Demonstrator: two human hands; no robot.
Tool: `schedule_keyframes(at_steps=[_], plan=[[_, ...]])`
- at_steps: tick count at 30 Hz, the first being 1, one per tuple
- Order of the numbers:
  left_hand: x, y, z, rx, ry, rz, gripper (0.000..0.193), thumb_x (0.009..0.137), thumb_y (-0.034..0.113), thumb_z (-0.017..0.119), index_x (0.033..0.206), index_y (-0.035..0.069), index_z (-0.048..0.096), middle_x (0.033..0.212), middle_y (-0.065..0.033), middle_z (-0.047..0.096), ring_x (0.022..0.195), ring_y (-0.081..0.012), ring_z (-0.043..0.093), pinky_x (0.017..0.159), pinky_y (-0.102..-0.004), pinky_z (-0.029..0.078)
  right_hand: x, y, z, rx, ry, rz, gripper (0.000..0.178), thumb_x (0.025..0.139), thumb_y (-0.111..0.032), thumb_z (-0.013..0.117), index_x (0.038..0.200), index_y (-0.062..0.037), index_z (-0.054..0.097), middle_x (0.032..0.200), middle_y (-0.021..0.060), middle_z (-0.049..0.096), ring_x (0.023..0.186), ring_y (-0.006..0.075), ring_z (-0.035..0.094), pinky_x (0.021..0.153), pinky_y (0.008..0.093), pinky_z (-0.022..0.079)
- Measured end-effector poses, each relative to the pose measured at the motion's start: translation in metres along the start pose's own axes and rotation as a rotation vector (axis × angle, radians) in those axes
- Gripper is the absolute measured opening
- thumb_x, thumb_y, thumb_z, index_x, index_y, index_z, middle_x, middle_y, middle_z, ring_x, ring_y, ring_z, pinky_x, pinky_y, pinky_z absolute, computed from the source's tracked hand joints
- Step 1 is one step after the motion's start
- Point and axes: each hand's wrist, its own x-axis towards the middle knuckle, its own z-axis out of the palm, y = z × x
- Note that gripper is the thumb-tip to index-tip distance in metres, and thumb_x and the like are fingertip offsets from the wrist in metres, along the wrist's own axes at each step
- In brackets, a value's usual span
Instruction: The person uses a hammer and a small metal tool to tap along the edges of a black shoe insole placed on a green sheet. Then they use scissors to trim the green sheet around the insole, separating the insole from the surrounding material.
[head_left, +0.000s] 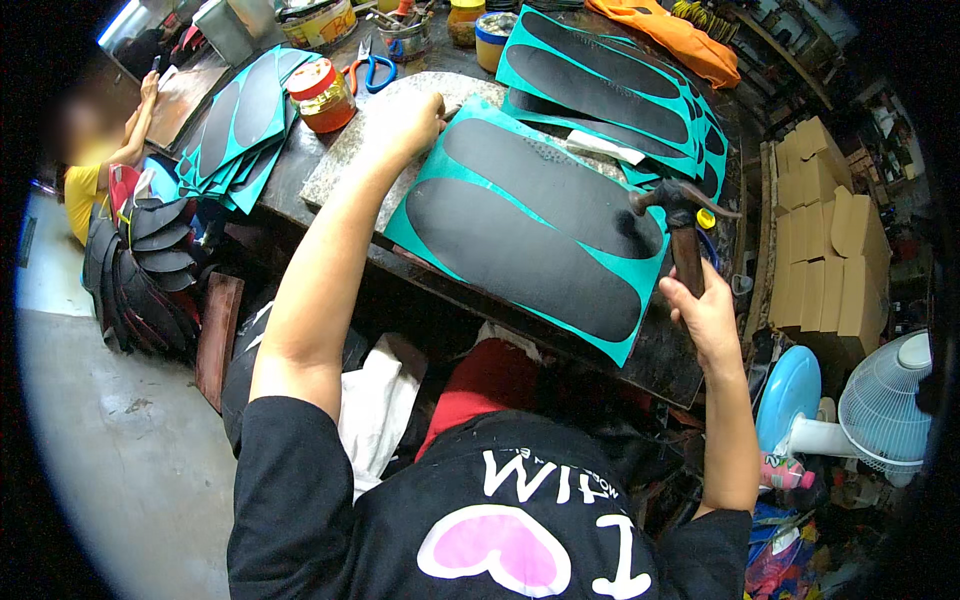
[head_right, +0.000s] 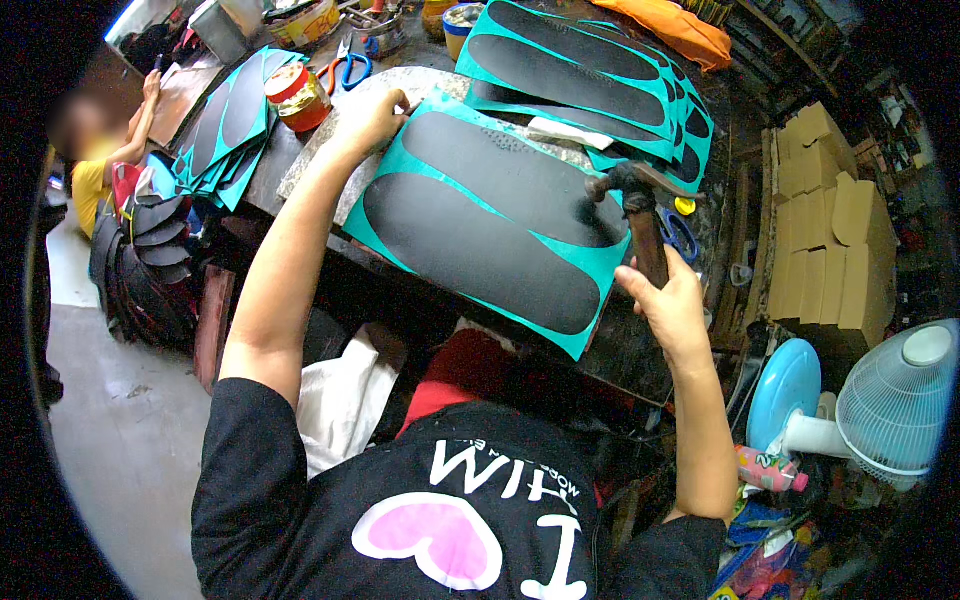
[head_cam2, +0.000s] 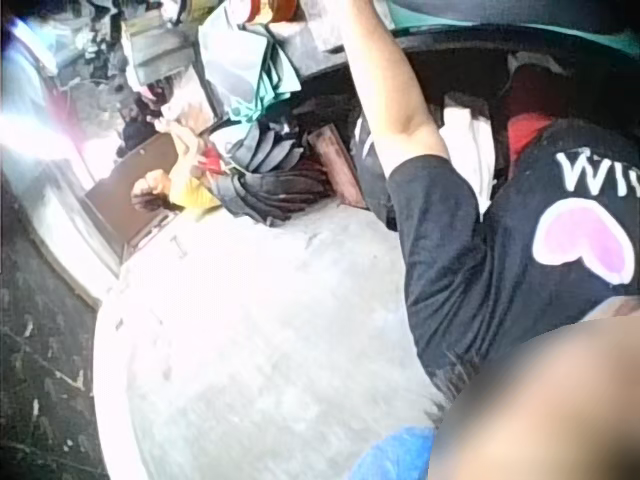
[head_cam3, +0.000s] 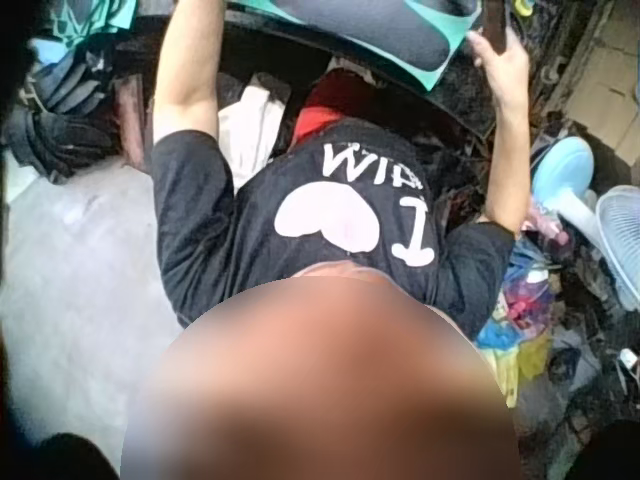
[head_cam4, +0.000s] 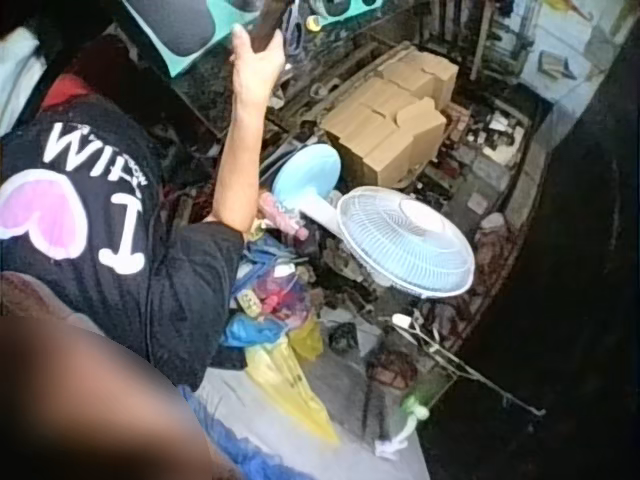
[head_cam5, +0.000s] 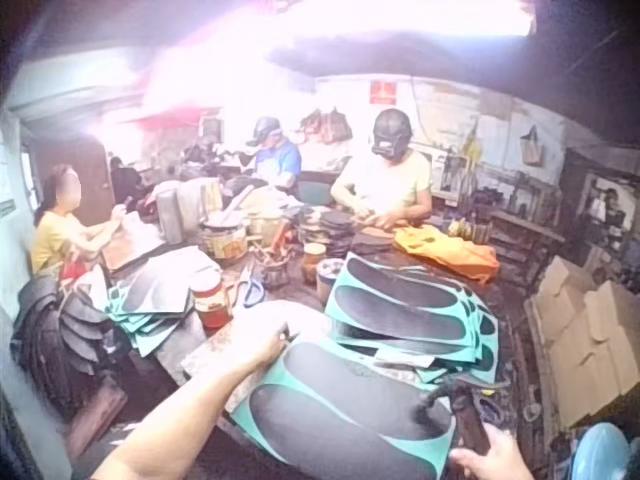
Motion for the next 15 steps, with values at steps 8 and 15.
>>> schedule_keyframes(at_steps=[8, 15], plan=[[-0.061, -0.005, -0.044, -0.996, -0.064, -0.274, 0.02, 0.088, 0.015, 0.061, 0.1, -0.001, 0.064, 0.088, -0.0045, 0.066, 0.083, -0.0127, 0.06, 0.077, -0.0275, 0.047, -0.032, 0.003, 0.006, 0.251, -0.104, 0.243, 0.033, 0.084, -0.011, 0.069, 0.108, -0.0032, 0.047, 0.077, 0.0129, 0.066, 0.054, 0.0181, 0.064, 0.046, 0.0261, 0.049], [-0.163, 0.05, -0.077, -1.09, -0.098, -0.237, 0.019, 0.09, 0.011, 0.06, 0.104, -0.002, 0.062, 0.089, -0.0004, 0.062, 0.083, -0.0083, 0.056, 0.076, -0.0245, 0.045, -0.052, 0.0, 0.009, 0.289, -0.08, 0.197, 0.033, 0.082, -0.007, 0.071, 0.106, -0.0027, 0.049, 0.081, 0.0079, 0.061, 0.061, 0.0169, 0.065, 0.052, 0.0283, 0.056]])
